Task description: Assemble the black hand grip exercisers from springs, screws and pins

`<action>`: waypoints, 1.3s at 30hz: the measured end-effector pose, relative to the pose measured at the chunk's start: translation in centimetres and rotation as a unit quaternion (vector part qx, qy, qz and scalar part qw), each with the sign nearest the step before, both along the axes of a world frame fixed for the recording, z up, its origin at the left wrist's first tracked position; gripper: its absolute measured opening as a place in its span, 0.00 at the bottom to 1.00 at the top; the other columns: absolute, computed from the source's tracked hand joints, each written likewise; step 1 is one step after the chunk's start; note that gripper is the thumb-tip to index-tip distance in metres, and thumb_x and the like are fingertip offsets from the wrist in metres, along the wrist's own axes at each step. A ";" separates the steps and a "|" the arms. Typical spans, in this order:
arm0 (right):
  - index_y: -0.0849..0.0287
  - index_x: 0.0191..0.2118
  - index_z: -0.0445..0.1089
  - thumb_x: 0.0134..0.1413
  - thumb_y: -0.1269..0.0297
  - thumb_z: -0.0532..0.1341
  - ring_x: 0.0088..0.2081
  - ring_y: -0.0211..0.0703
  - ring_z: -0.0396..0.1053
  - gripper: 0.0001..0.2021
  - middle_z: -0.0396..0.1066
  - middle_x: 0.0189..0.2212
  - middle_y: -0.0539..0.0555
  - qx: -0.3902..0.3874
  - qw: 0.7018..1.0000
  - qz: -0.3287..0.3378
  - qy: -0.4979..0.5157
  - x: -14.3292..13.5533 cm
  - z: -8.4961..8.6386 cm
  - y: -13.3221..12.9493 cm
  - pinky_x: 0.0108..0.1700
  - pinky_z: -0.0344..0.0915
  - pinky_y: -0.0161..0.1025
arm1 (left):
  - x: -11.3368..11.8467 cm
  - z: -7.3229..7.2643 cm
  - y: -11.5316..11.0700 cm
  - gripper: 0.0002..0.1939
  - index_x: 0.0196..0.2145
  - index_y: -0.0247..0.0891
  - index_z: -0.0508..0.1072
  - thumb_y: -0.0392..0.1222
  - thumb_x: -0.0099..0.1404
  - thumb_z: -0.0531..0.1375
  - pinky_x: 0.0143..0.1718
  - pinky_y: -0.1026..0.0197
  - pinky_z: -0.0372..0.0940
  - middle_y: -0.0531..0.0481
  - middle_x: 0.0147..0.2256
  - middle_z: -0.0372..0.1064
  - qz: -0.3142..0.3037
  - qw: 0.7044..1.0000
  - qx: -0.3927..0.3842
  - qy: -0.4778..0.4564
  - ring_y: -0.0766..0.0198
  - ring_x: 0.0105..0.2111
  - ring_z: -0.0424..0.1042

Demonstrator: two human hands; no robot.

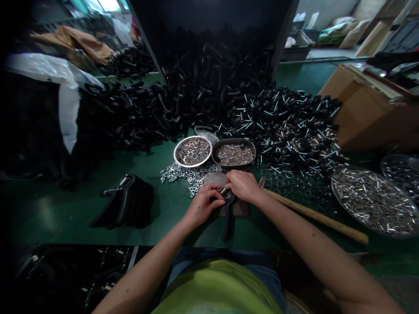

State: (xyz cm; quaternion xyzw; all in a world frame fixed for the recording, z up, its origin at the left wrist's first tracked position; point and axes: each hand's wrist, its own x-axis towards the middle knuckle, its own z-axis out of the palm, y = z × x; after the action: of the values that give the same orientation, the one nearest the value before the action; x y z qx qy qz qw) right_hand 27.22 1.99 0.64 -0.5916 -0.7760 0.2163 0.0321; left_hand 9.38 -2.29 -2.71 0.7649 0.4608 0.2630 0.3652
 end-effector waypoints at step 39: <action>0.52 0.59 0.56 0.61 0.62 0.46 0.37 0.46 0.73 0.21 0.72 0.45 0.57 0.187 0.953 -0.201 0.127 5.5 2.2 -10.8 0.40 0.68 0.41 | 0.0 -0.2 0.9 0.02 0.27 0.38 0.73 0.35 0.57 0.62 0.51 0.56 0.56 0.49 0.42 0.67 -0.047 0.996 -0.061 -0.049 0.60 0.46 0.65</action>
State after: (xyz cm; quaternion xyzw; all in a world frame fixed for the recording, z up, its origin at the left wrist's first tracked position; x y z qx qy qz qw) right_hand 32.72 -8.81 2.79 -0.6863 -0.6572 0.1300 0.2832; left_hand 9.42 -1.35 -2.88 0.7484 0.4209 0.2543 0.4451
